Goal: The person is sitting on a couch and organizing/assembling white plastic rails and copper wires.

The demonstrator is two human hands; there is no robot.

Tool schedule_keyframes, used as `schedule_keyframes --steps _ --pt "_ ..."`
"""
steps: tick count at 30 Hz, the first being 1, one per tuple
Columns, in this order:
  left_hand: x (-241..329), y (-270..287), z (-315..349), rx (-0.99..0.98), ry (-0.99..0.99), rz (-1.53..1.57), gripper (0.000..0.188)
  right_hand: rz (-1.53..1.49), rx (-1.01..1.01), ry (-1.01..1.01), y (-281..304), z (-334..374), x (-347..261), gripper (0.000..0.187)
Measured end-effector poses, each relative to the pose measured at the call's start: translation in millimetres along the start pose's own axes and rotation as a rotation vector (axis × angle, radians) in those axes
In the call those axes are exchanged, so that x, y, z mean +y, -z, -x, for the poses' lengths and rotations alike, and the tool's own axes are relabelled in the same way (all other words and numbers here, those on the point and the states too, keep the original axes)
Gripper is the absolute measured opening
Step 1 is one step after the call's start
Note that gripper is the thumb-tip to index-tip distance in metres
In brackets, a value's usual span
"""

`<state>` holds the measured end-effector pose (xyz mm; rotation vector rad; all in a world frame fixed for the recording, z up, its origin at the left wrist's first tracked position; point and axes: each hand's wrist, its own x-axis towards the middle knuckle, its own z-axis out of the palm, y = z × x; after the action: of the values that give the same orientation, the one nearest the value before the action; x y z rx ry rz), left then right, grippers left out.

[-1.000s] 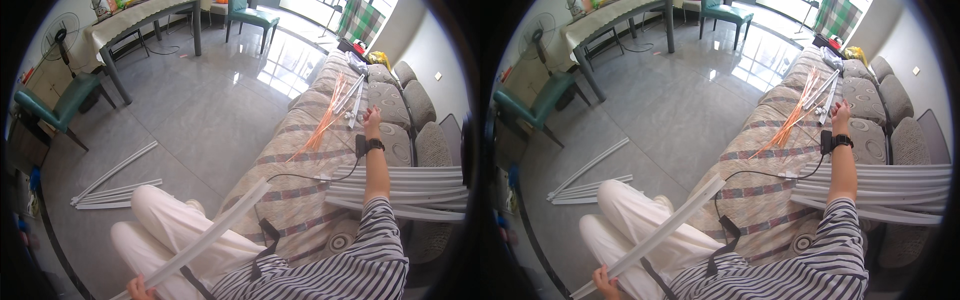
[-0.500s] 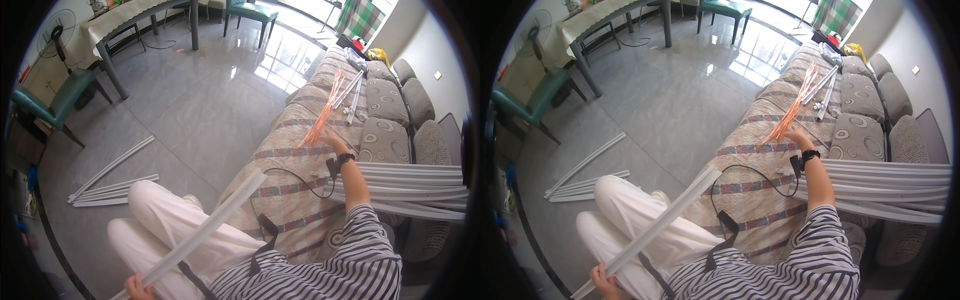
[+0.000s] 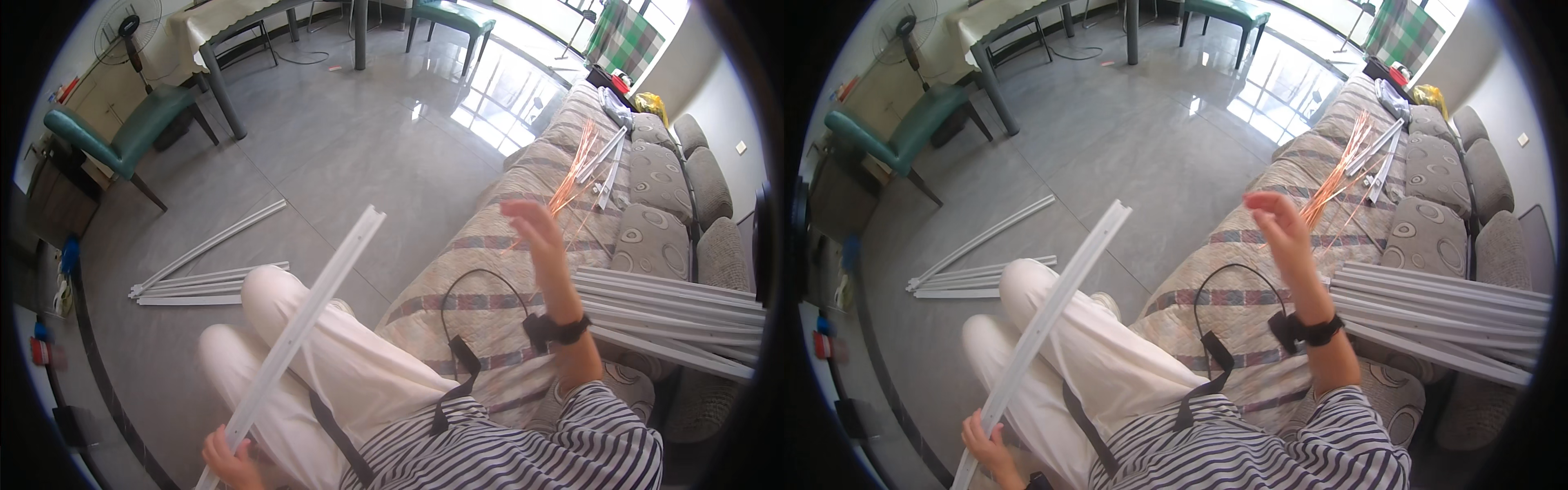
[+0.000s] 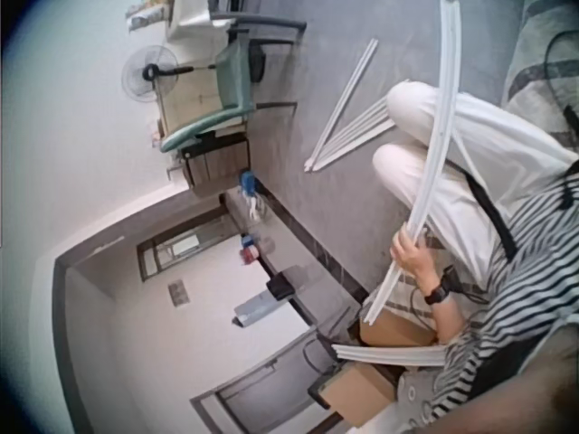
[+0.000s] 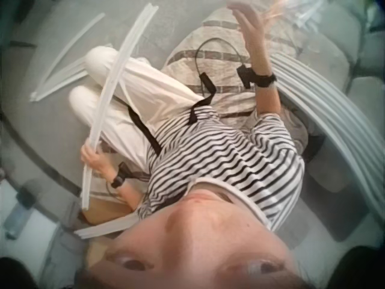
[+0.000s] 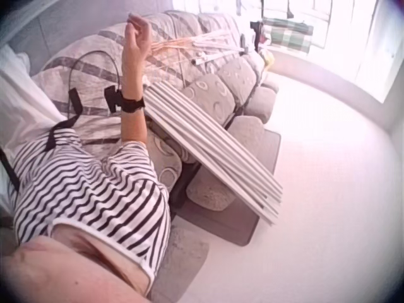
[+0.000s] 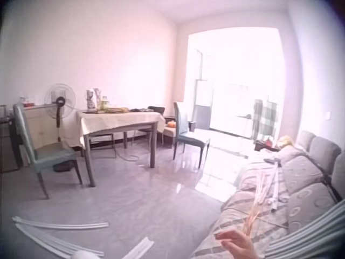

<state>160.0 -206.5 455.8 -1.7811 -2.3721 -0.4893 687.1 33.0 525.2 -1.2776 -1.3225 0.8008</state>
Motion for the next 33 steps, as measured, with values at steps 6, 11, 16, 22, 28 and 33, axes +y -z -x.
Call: schedule_keyframes --steps 6,11,16,22,28,33 --pt "-20.9 31.2 25.0 0.141 0.218 0.047 0.038 -0.204 -0.963 -0.166 -186.7 136.3 -2.3 0.017" --pt "-14.8 46.6 15.7 0.211 0.333 0.023 0.040 -0.248 -1.813 0.073 -219.7 180.3 -32.7 0.024" --pt "-31.9 112.1 18.2 0.329 0.414 -0.108 0.037 0.008 -1.535 0.096 -211.0 171.6 -22.1 0.017" --pt "-88.8 162.6 35.2 0.455 0.569 -0.338 0.037 -0.151 -1.306 -0.401 -209.1 155.3 12.6 0.013" --pt "-189.1 200.7 109.3 0.473 0.879 -0.479 0.031 -0.194 -1.235 -0.491 -211.3 166.8 13.6 0.012" --pt "-250.2 209.2 213.0 0.496 1.143 -0.622 0.035 -0.222 -1.283 -0.469 -211.6 170.1 17.2 0.012"
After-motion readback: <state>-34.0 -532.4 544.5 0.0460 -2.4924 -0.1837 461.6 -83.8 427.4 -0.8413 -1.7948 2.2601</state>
